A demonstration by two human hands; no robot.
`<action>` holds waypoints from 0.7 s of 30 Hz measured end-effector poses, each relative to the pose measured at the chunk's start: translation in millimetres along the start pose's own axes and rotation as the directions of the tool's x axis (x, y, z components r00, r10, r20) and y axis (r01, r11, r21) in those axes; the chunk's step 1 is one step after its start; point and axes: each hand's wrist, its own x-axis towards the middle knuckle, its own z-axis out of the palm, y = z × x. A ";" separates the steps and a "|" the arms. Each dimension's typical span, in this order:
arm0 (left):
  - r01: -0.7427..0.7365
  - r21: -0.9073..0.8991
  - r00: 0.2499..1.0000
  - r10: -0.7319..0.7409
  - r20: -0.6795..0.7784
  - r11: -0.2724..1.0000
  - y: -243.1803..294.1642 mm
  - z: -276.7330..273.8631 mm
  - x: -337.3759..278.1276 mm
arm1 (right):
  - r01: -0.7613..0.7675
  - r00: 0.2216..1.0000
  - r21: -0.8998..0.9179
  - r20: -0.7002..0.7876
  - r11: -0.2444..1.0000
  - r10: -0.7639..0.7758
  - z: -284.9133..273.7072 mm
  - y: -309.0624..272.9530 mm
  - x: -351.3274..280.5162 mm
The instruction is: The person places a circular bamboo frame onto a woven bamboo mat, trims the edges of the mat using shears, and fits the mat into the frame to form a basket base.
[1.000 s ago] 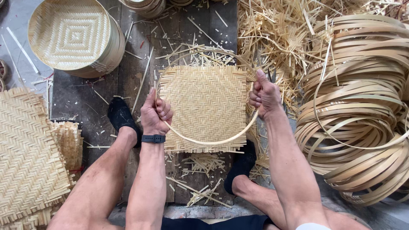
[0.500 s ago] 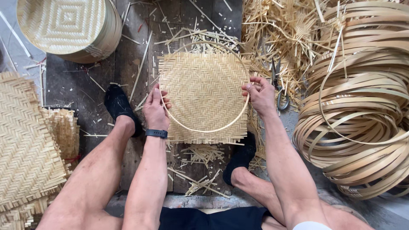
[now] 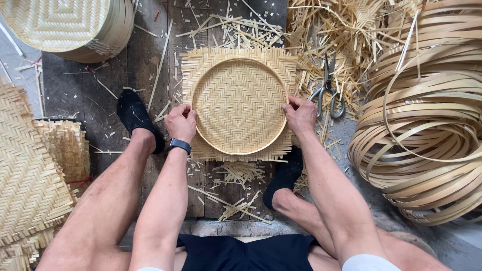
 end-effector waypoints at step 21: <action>-0.068 0.068 0.994 0.062 0.094 0.995 -40.1 9.7 17.3 | 0.012 0.995 0.024 -0.099 1.000 -0.010 21.3 18.6 1.6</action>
